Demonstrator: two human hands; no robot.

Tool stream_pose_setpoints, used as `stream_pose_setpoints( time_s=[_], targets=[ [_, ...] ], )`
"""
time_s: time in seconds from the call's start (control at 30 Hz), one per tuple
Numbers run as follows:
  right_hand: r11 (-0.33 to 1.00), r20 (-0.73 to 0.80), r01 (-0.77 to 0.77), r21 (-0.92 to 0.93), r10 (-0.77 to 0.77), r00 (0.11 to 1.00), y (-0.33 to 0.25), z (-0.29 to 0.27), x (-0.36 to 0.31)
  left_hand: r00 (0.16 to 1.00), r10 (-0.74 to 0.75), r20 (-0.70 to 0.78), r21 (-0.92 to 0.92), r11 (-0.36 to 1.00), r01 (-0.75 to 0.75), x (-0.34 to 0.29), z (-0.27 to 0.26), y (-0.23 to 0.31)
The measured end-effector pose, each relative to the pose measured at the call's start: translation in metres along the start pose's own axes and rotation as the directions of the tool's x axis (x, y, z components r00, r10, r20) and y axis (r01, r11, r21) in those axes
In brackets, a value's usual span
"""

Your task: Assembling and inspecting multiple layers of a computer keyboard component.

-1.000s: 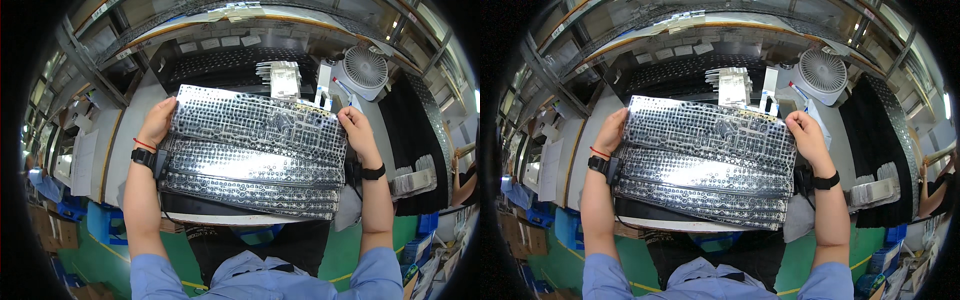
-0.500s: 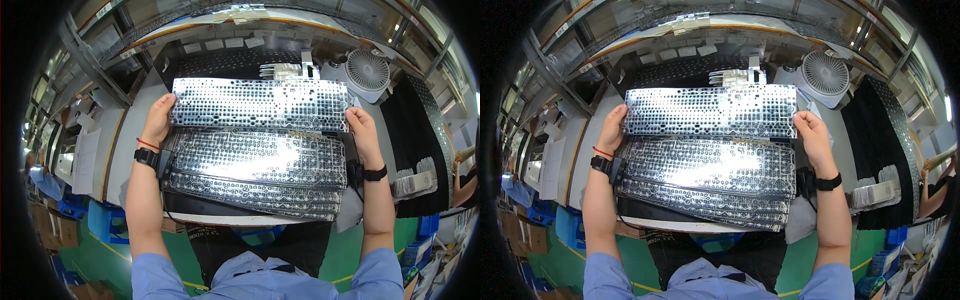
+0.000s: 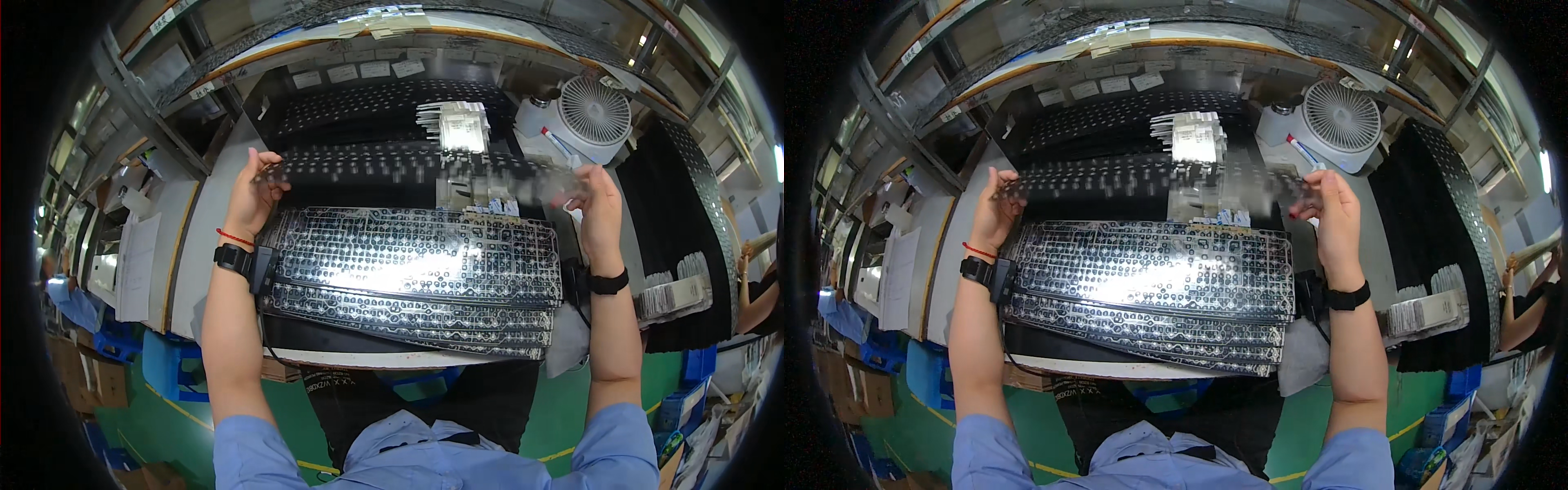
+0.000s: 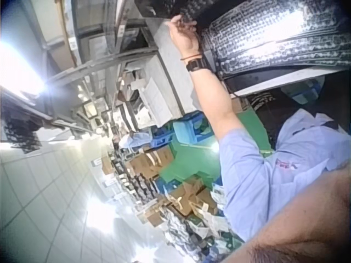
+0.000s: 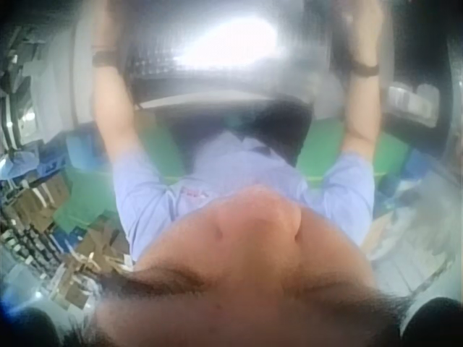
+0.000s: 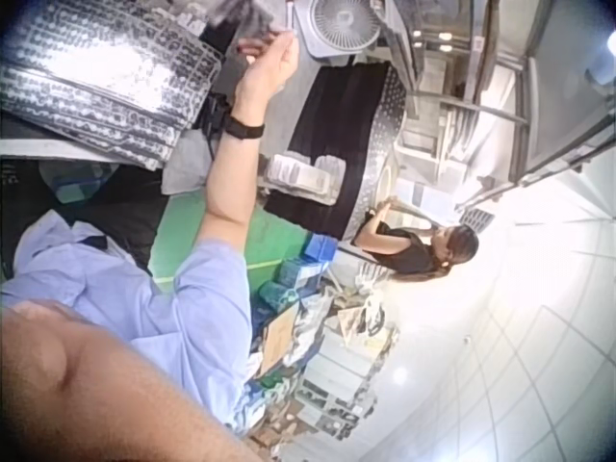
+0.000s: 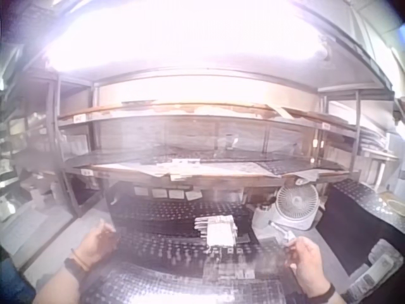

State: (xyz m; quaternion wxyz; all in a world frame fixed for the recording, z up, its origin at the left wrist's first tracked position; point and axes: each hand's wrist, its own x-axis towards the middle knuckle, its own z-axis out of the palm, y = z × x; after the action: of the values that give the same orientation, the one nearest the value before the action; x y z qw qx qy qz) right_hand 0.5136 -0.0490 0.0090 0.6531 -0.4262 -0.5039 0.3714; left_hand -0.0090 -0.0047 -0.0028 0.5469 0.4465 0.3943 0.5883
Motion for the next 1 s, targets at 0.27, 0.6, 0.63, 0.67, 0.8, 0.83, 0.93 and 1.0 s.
stream_pose_setpoints(
  time_s=[0.27, 0.6, 0.63, 0.67, 0.8, 0.83, 0.93, 1.0],
  targets=[
    [0.996, 0.097, 0.001, -0.094, 0.008, 0.995, -0.007, 0.012, -0.006, 0.999, -0.010, 0.037, 0.233, 0.973, 0.001, -0.003, 0.008, 0.002],
    [0.994, 0.100, -0.020, -0.104, 0.031, 0.995, -0.011, 0.012, -0.007, 0.999, -0.027, -0.028, 0.044, 0.999, 0.028, 0.005, -0.006, -0.003],
    [0.992, 0.097, -0.035, -0.123, 0.047, 0.994, -0.011, 0.013, -0.007, 0.998, -0.021, 0.058, -0.008, 1.000, 0.021, 0.007, -0.015, 0.001],
    [0.989, 0.094, -0.050, -0.141, 0.064, 0.993, -0.011, 0.013, -0.006, 1.000, 0.004, -0.008, -0.033, 0.999, -0.004, 0.008, -0.020, -0.003],
    [0.903, 0.249, -0.157, -0.399, 0.272, 0.930, -0.002, 0.005, -0.004, 0.991, 0.069, -0.114, -0.122, 0.989, -0.083, 0.009, -0.006, -0.005],
    [0.870, 0.313, -0.167, -0.464, 0.337, 0.888, -0.003, 0.004, -0.007, 0.991, 0.080, -0.105, -0.144, 0.985, -0.094, 0.006, -0.003, -0.003],
    [0.826, 0.448, -0.167, -0.538, 0.448, 0.773, -0.003, 0.003, -0.010, 0.999, 0.037, -0.028, -0.063, 0.997, -0.038, 0.003, 0.001, 0.002],
    [0.822, 0.523, -0.161, -0.547, 0.486, 0.700, -0.004, 0.004, -0.010, 1.000, 0.008, 0.024, -0.001, 1.000, -0.008, 0.003, -0.006, 0.000]
  ],
)
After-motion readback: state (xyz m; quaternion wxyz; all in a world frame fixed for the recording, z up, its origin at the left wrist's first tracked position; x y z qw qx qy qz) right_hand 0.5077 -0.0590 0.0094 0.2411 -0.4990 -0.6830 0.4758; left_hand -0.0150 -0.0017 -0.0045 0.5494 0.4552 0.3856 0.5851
